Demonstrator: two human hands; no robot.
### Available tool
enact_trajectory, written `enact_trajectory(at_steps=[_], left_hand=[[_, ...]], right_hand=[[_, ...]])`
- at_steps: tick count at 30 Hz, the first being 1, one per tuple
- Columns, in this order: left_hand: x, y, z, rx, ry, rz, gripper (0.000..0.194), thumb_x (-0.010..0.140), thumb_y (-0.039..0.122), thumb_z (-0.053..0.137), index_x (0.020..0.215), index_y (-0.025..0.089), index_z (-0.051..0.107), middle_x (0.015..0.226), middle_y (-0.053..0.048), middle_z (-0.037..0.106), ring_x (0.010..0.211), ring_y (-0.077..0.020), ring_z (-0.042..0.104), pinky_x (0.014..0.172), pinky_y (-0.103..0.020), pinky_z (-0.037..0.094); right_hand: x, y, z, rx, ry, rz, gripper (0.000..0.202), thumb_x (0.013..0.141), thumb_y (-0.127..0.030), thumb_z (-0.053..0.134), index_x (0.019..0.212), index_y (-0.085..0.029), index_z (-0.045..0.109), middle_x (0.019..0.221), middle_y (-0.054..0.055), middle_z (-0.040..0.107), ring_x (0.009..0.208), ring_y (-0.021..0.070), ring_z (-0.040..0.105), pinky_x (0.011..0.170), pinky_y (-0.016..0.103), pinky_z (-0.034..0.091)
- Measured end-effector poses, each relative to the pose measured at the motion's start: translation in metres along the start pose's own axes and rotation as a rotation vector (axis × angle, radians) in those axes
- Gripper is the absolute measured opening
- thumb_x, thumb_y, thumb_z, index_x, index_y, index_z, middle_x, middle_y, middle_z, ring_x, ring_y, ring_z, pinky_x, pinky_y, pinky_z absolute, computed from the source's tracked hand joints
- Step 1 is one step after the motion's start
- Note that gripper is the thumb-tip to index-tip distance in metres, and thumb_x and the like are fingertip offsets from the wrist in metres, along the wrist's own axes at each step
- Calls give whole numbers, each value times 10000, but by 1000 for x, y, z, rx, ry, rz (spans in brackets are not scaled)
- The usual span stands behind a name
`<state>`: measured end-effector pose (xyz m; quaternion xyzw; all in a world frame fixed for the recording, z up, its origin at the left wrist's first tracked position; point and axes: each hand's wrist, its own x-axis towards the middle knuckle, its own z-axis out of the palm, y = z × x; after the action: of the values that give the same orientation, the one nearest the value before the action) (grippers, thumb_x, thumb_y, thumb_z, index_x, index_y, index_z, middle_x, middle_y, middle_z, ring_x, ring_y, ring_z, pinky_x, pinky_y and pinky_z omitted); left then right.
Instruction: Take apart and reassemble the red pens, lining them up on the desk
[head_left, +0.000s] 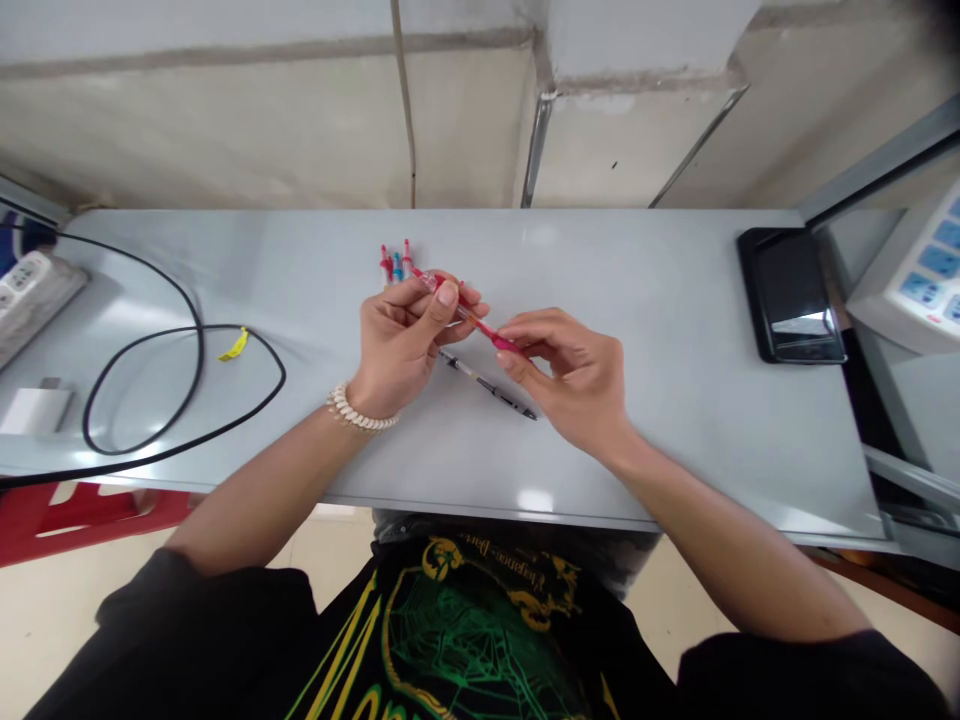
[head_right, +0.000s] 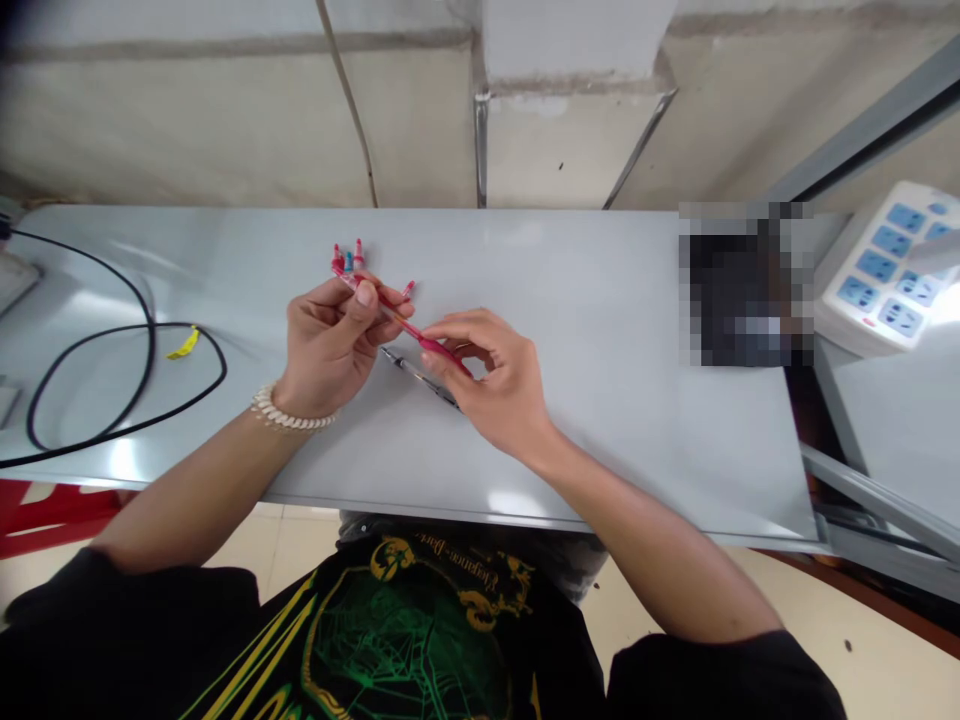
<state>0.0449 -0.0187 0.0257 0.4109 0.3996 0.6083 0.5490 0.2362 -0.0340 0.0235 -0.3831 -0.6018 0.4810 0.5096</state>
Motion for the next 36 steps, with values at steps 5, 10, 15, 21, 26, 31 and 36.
enact_trajectory(at_steps=[5, 10, 15, 21, 26, 31, 36], left_hand=[[-1, -1, 0, 57, 6, -16, 293, 865, 483, 892, 925, 211, 802, 961, -21, 812, 904, -169, 819, 785, -228, 702], [0, 1, -1, 92, 30, -22, 342, 860, 516, 889, 930, 197, 786, 984, -46, 814, 930, -188, 818, 798, -252, 706], [1, 1, -1, 77, 11, -43, 343, 840, 509, 905, 911, 198, 779, 964, -33, 806, 899, -178, 815, 775, -245, 704], [1, 1, 1, 104, 2, -67, 378, 811, 511, 924, 868, 174, 760, 939, -46, 806, 871, -184, 816, 758, -249, 700], [-1, -3, 4, 89, 59, -77, 389, 798, 505, 935, 877, 167, 759, 923, -57, 811, 871, -195, 823, 763, -249, 697], [-4, -6, 7, 74, 104, -89, 377, 797, 488, 939, 851, 168, 748, 929, -60, 817, 890, -206, 828, 763, -245, 692], [-7, -9, 8, 64, 128, -91, 359, 806, 474, 935, 849, 171, 748, 937, -57, 814, 910, -212, 830, 814, -274, 700]], right_hand=[[-2, 0, 0, 59, -48, 102, 271, 1004, -431, 729, 1129, -200, 794, 907, 38, 810, 738, 138, 752, 662, 285, 639], [-3, -1, 0, 9, 3, 41, 280, 872, -346, 880, 1116, -240, 792, 1034, 28, 791, 846, 138, 735, 713, 274, 625], [-3, -1, 1, 84, -80, 156, 301, 989, -438, 740, 1173, -201, 735, 837, 7, 749, 657, 113, 683, 591, 255, 594], [-5, 2, -3, -125, -122, 30, 224, 995, -275, 686, 1192, -199, 762, 979, 32, 785, 785, 120, 697, 708, 266, 577], [-6, 4, -4, -309, -68, -95, 233, 969, -172, 665, 1160, -218, 788, 961, 22, 781, 793, 128, 692, 693, 260, 550], [-7, 7, -4, -443, -6, -225, 240, 971, -130, 645, 1121, -229, 804, 856, 7, 693, 710, 117, 617, 690, 267, 546], [-6, 12, -5, -557, 14, -335, 251, 996, -137, 619, 1141, -231, 802, 851, 11, 664, 695, 121, 579, 677, 270, 534]])
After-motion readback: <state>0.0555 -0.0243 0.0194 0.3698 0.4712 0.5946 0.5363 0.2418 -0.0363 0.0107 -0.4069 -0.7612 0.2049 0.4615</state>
